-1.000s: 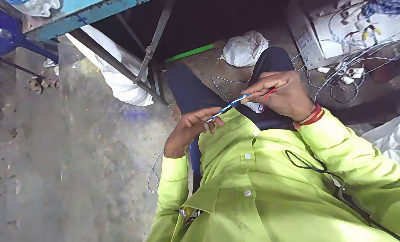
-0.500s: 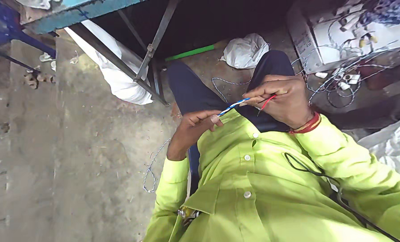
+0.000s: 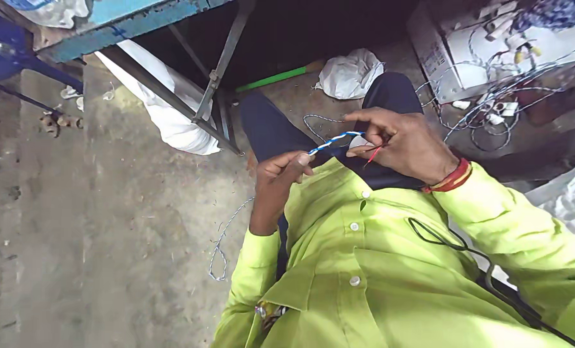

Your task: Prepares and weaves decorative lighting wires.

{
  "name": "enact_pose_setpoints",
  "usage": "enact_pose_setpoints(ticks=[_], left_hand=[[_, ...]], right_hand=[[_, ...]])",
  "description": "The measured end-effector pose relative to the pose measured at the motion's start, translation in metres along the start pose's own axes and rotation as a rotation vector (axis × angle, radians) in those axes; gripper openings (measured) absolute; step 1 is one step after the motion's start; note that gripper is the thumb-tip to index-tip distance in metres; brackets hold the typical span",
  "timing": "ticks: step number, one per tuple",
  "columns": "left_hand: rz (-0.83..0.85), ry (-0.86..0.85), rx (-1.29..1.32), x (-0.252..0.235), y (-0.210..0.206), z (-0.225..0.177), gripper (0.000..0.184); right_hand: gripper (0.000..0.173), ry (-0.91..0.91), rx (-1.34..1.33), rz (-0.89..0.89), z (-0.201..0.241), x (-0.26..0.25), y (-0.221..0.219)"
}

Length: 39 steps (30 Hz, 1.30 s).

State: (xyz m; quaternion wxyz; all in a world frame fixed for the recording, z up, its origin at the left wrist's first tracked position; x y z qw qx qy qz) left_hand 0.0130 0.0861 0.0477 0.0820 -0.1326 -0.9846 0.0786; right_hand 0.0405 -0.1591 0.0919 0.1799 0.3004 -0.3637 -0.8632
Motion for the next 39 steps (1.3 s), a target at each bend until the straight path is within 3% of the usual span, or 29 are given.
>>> enact_pose_setpoints(ticks=[7,20,29,34,39], left_hand=[[-0.029,0.038,0.149,0.000,0.024,-0.001,0.022],[0.075,0.058,0.199,0.003,0.019,0.000,0.019],[0.166,0.060,0.210,0.005,0.011,0.002,0.016],[0.162,0.070,0.205,0.005,0.010,0.004,0.014],[0.019,-0.023,-0.075,0.006,0.011,-0.001,0.011]], right_hand=[[0.044,-0.140,0.049,-0.012,-0.013,0.016,0.013],[0.025,0.206,0.069,-0.277,0.009,-0.002,-0.022],[0.029,0.331,0.029,-0.262,0.013,-0.005,-0.022],[0.017,0.407,0.012,-0.224,0.012,-0.005,-0.022],[0.028,0.396,-0.007,-0.101,0.012,0.002,-0.023]])
Point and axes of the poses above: each hand's wrist, its own x-axis away from the middle knuckle, its own y-axis out of the back of the hand, z = x × y, the point moved 4 cm from there along -x, towards the middle knuckle, and after that the axes turned 15 degrees about y, right-handed, at the moved point
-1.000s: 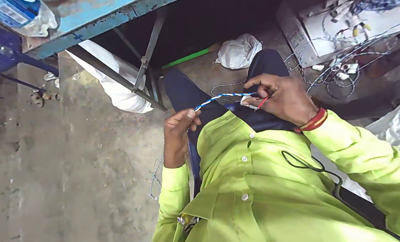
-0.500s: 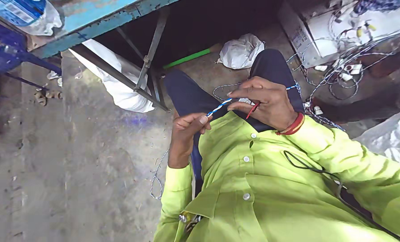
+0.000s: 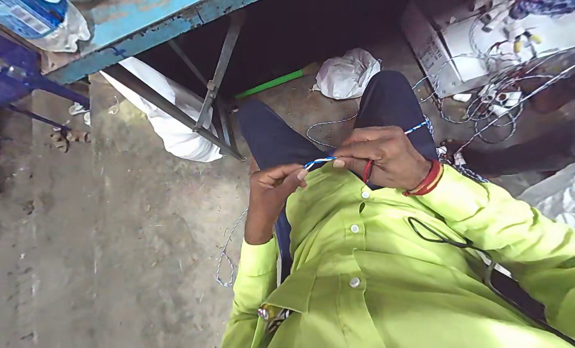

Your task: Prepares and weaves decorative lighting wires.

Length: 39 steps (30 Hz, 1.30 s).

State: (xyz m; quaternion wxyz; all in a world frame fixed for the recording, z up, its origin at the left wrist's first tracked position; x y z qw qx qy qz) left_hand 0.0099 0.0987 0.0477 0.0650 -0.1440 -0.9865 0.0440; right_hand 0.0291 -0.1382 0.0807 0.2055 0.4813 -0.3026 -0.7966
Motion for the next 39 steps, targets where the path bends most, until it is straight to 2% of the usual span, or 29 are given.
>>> enact_pose_setpoints(ticks=[6,11,15,18,20,22,25,26,28,30,33,35,37,39], left_hand=[[-0.085,-0.145,-0.224,-0.002,-0.007,-0.003,0.012],[-0.116,-0.124,-0.186,-0.005,-0.010,0.001,0.013],[-0.085,-0.104,-0.145,-0.005,-0.011,0.002,0.019],[-0.009,-0.077,-0.159,-0.005,-0.014,0.001,0.029],[0.003,-0.073,-0.241,-0.005,-0.022,-0.001,0.028],[-0.044,-0.063,-0.327,-0.006,-0.025,-0.003,0.017],[-0.171,0.031,-0.345,-0.007,-0.022,-0.001,0.018],[-0.193,0.068,-0.331,-0.008,-0.020,0.000,0.020],[-0.189,0.130,-0.281,-0.012,-0.017,0.004,0.027],[-0.137,0.164,-0.199,-0.018,-0.018,0.008,0.031],[-0.037,0.159,0.044,-0.026,-0.029,0.010,0.028],[-0.009,0.131,0.163,-0.029,-0.035,0.008,0.025],[-0.007,0.116,0.152,-0.032,-0.040,0.005,0.020],[-0.004,0.091,0.083,-0.034,-0.047,0.001,0.017]], right_hand=[[0.036,-0.269,-0.315,0.034,0.003,-0.002,-0.003],[0.036,-0.419,-0.544,-0.011,0.003,-0.003,-0.010],[0.037,-0.422,-0.578,-0.010,0.003,-0.002,-0.011],[0.037,-0.366,-0.493,0.069,0.003,-0.003,-0.010],[0.032,-0.371,-0.430,0.127,0.002,-0.004,-0.010],[0.021,-0.439,-0.429,0.059,-0.001,-0.005,-0.009],[0.037,-0.565,-0.557,-0.152,-0.006,-0.011,0.008],[0.036,-0.572,-0.638,-0.203,-0.006,-0.012,0.015],[0.026,-0.541,-0.795,-0.232,-0.003,-0.014,0.026],[0.026,-0.447,-0.805,-0.123,0.006,-0.020,0.036],[0.039,-0.291,-0.394,0.206,0.021,-0.033,0.045],[0.048,-0.156,-0.140,0.338,0.029,-0.045,0.047],[0.053,-0.107,-0.101,0.358,0.031,-0.059,0.049],[0.051,-0.124,-0.175,0.309,0.028,-0.071,0.051]])
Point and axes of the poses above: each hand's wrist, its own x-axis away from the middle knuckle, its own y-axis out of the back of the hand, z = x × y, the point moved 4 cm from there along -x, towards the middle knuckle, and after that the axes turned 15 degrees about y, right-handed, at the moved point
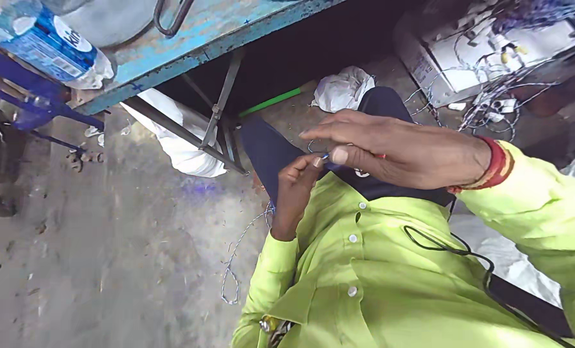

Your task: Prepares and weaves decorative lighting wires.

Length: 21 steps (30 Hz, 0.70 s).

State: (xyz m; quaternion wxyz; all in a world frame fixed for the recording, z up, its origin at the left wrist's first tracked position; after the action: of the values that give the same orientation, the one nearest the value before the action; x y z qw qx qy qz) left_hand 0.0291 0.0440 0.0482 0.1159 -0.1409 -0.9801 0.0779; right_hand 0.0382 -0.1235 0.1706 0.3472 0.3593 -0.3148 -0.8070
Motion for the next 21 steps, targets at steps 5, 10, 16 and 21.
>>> enact_pose_setpoints(ticks=[5,10,16,21], left_hand=[[0.151,-0.090,-0.090,0.000,-0.021,-0.008,0.015],[0.080,-0.061,-0.194,0.002,-0.030,-0.006,0.005],[0.024,-0.037,-0.344,0.003,-0.028,-0.006,0.008],[0.055,-0.046,-0.266,0.007,-0.030,-0.015,0.012]], right_hand=[[0.044,-0.113,-0.349,-0.147,-0.021,-0.020,0.007],[0.042,-0.199,-0.519,-0.139,-0.033,-0.020,-0.002],[0.043,-0.192,0.003,-0.040,-0.045,-0.007,0.016],[0.027,-0.205,-0.085,-0.125,-0.045,0.008,0.028]])
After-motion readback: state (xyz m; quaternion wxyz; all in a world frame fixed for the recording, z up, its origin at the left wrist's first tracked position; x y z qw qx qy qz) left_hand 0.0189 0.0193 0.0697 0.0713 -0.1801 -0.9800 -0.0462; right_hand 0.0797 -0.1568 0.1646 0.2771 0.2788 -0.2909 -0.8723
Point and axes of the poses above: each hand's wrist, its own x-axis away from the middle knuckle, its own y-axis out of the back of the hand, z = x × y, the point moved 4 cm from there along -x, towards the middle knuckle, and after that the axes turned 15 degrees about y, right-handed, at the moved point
